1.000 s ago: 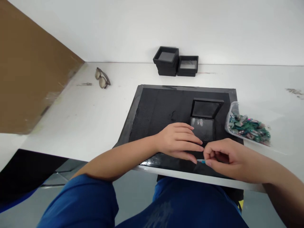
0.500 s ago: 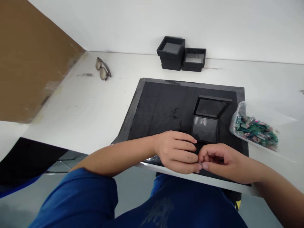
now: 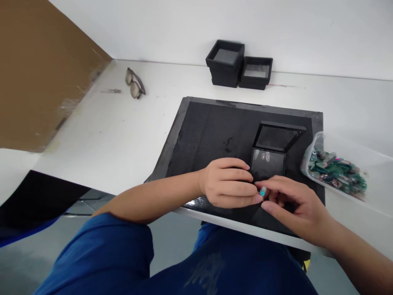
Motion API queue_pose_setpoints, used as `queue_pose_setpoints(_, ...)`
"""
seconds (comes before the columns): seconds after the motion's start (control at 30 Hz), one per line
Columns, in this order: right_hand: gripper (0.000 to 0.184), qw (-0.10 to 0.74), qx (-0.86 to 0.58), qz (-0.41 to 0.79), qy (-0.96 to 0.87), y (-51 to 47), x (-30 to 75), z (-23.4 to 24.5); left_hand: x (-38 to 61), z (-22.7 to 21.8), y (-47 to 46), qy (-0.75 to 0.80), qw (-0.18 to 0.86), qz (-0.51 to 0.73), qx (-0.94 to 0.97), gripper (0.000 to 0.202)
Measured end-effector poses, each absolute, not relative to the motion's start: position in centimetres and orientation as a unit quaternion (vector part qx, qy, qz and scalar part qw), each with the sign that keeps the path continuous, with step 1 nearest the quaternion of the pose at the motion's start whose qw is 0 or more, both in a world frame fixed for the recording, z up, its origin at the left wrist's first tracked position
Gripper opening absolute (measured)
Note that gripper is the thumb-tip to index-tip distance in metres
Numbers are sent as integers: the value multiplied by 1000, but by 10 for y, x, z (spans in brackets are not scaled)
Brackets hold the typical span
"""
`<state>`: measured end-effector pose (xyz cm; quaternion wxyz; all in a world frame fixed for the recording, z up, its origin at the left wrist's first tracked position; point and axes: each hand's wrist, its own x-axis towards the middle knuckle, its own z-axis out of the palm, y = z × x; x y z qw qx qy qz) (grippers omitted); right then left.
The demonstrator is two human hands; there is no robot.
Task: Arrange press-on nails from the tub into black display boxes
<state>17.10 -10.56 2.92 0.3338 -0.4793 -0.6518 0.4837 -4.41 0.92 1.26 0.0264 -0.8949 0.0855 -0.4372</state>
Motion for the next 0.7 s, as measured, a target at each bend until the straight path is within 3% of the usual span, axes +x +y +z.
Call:
queue_pose_setpoints(0.33,30,387,-510,263,-722,-108,166,20,-43,14,8,53,62,-422,-903,8)
queue_pose_setpoints(0.53,36,376,-496,161,-766,-105,169,17,-43,9,12,-25,-63,-306,-950,9)
queue_pose_setpoints(0.7,40,383,-500,133,-765,-102,168,12,-42,4,13,-13,23,-396,-918,5)
